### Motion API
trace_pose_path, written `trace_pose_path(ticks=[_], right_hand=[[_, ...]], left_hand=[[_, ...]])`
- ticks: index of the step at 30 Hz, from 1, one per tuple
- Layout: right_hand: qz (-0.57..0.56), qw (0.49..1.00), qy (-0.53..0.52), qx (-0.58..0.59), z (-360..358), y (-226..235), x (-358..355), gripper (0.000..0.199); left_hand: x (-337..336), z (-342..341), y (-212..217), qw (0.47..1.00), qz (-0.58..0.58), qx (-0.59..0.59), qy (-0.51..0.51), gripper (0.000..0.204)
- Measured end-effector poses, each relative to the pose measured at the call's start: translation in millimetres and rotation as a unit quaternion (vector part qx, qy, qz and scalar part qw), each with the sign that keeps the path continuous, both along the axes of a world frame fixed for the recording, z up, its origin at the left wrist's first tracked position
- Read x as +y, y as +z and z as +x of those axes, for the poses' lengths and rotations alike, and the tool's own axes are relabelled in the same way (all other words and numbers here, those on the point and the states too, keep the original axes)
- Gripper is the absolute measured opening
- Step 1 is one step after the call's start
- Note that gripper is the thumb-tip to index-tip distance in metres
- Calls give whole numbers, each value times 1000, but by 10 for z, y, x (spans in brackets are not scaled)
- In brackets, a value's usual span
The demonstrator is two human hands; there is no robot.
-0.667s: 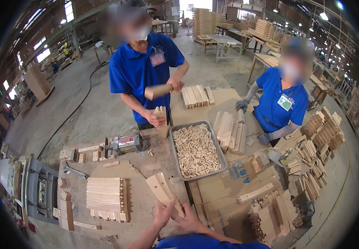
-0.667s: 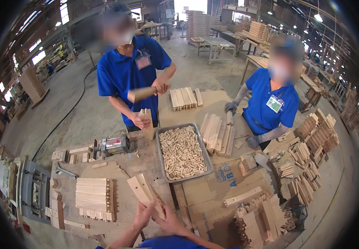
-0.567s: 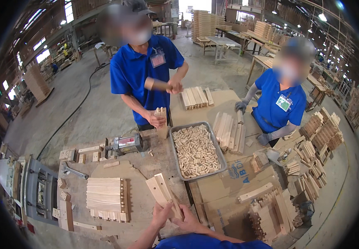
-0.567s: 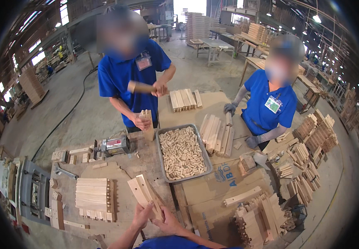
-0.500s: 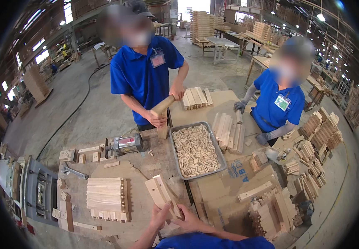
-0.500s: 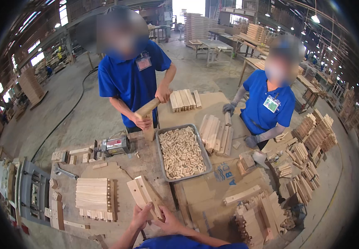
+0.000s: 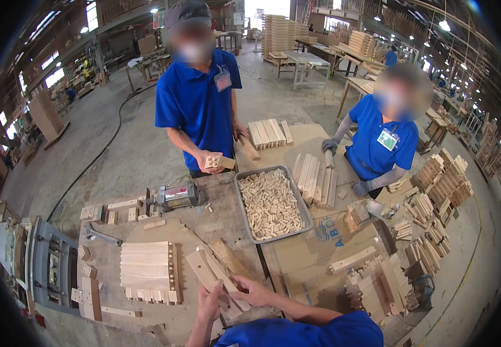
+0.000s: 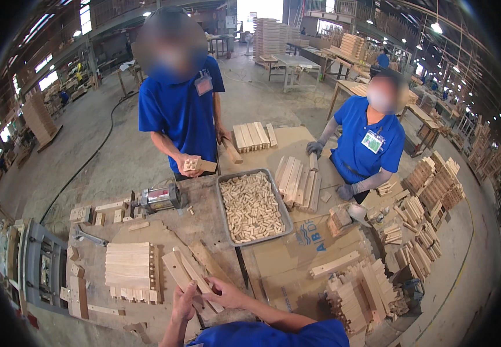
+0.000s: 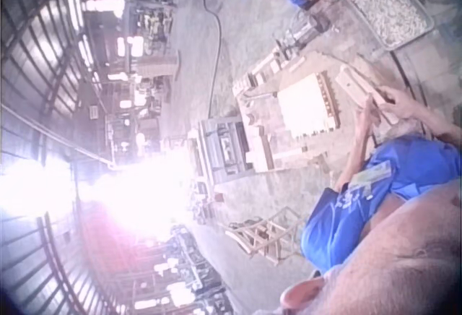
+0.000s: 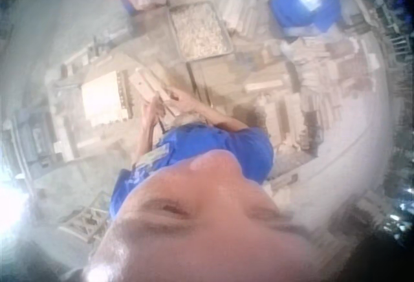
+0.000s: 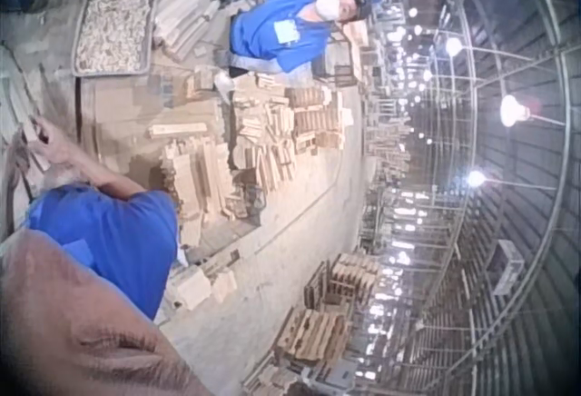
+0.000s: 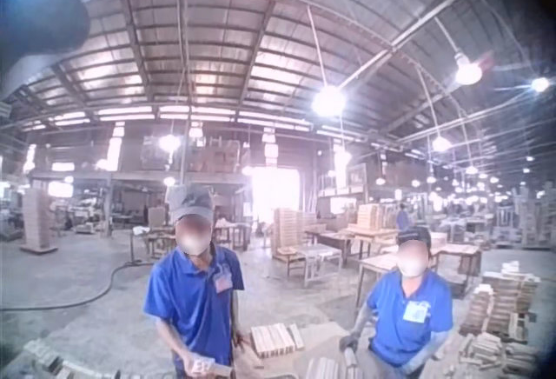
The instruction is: The person inserts small cylindrical wooden dowels into pre-drilled holes on rectangular wooden blocks. They repeatedly pick up dowels from a tray, align them with the holes, and press them in by hand. The person occasionally wipes the block with a cloth and stacks finished blocks on the table.
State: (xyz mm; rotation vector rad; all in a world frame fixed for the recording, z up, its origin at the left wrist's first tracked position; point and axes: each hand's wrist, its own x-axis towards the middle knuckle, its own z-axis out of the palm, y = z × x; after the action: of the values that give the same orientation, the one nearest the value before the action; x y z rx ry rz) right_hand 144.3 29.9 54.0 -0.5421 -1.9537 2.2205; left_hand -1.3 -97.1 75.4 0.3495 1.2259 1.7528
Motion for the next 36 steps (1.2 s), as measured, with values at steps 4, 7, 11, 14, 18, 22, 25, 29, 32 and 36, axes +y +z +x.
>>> trace_pose_path(ticks=[4,7,11,14,18,22,25,29,32,36], right_hand=[[-4,1000,-2,-21,21,-71,-20,64],[-24,999,-48,1,67,-156,-71,64],[-2,997,-78,-4,104,-237,-93,68],[51,993,-103,3,123,-316,-73,67],[36,992,-121,12,78,-247,-92,58],[-25,992,-121,26,-20,-77,-192,38],[61,988,-141,-7,76,-223,-141,29],[-8,982,-187,-14,107,-105,-200,28],[-5,986,-166,-9,97,-56,-211,29],[-1,989,-149,-8,57,-52,-199,32]], left_hand=[[-59,-11,-95,1000,-2,-6,-29,33],[-32,55,-154,1000,4,14,-10,35],[9,23,-278,998,-11,53,14,35],[67,28,-198,1000,16,-8,3,33],[57,-38,-173,999,-29,-19,15,25],[-61,-85,-203,994,-81,-62,28,23],[-17,-68,-298,997,-66,-43,10,26],[46,4,-131,996,-69,-25,44,28],[-13,-32,-101,997,-61,-40,31,29],[-52,-38,-162,996,-72,-24,48,29]])
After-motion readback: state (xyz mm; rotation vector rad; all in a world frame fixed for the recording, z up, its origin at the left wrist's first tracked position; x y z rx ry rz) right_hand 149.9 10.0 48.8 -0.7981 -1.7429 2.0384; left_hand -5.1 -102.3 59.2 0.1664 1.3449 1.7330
